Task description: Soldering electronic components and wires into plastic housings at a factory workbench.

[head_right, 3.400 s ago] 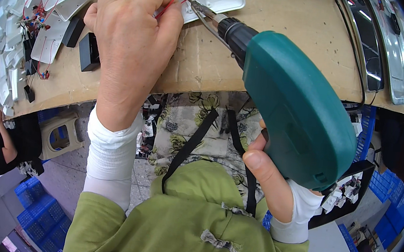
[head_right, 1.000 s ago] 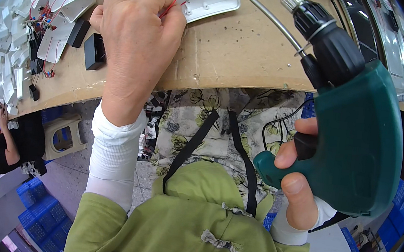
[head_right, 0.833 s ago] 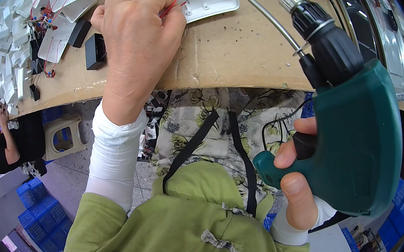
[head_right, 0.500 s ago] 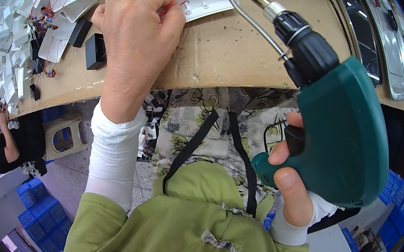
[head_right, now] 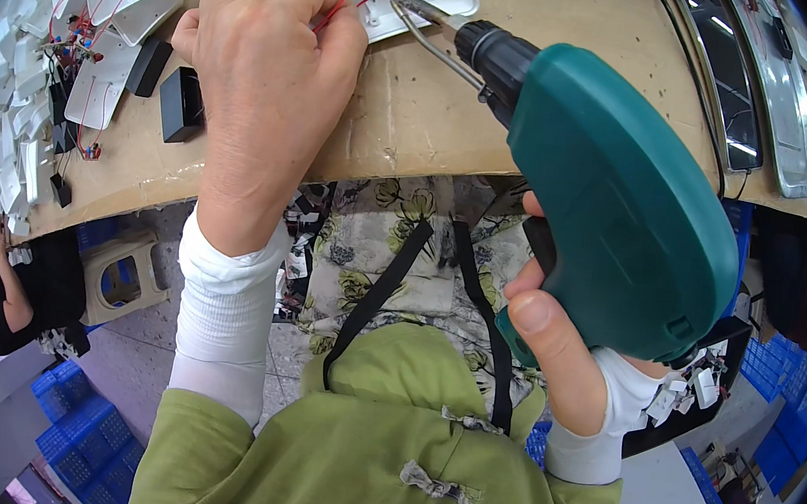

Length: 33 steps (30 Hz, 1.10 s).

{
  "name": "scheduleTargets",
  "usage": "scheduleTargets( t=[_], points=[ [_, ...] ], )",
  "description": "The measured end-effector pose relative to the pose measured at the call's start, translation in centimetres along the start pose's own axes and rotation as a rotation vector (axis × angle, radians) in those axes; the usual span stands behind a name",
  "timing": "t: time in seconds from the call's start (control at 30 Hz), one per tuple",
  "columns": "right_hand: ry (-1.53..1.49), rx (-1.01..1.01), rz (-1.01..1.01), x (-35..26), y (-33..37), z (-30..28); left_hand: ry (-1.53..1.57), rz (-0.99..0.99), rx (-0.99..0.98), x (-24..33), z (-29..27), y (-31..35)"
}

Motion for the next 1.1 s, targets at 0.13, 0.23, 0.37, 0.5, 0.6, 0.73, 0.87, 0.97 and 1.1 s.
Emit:
scheduleTargets(
  t=[0.13,0.23,0.37,0.5,0.6,0.73,0.87,0.97,1.1],
  points=[
    [0.005,-0.002,0.009,0.0,-0.1,0.6,0.026,-0.027,-0.033,-0.2,-0.1,-0.1],
    [0.028,0.001,0.015,0.0,-0.2,0.6,0.021,-0.021,-0.017,-0.1,0.1,-0.1],
    [0.014,-0.003,0.028,-0.1,-0.2,0.8,0.025,-0.028,-0.032,-0.2,0.1,0.0],
    [0.026,-0.003,0.017,-0.2,-0.2,0.8,0.024,-0.027,-0.019,-0.1,0.1,-0.1],
    [0.017,-0.007,0.013,-0.3,-0.2,1.0,0.025,-0.03,-0.023,-0.1,0.1,0.0],
    [0.125,0.03,0.028,-0.2,-0.1,1.2,0.038,-0.045,-0.041,-0.2,0.1,-0.1],
    [0.11,0.035,0.009,-0.4,-0.1,1.2,0.01,-0.015,0.006,-0.1,0.0,0.0],
    [0.14,0.034,-0.001,-1.0,-0.1,1.2,0.017,-0.028,-0.011,0.0,0.0,-0.1],
    [0.147,0.055,0.007,-1.4,0.1,1.2,0.031,-0.04,-0.018,0.0,0.0,0.0]
  ],
)
Point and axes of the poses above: each hand's wrist, its own y-axis away from the middle knuckle, its own z-axis out of the palm, x = y × z, the point moved 7 cm from there along -y, towards the middle knuckle, and after that the axes turned 13 degrees about -y, right-handed, at the moved point
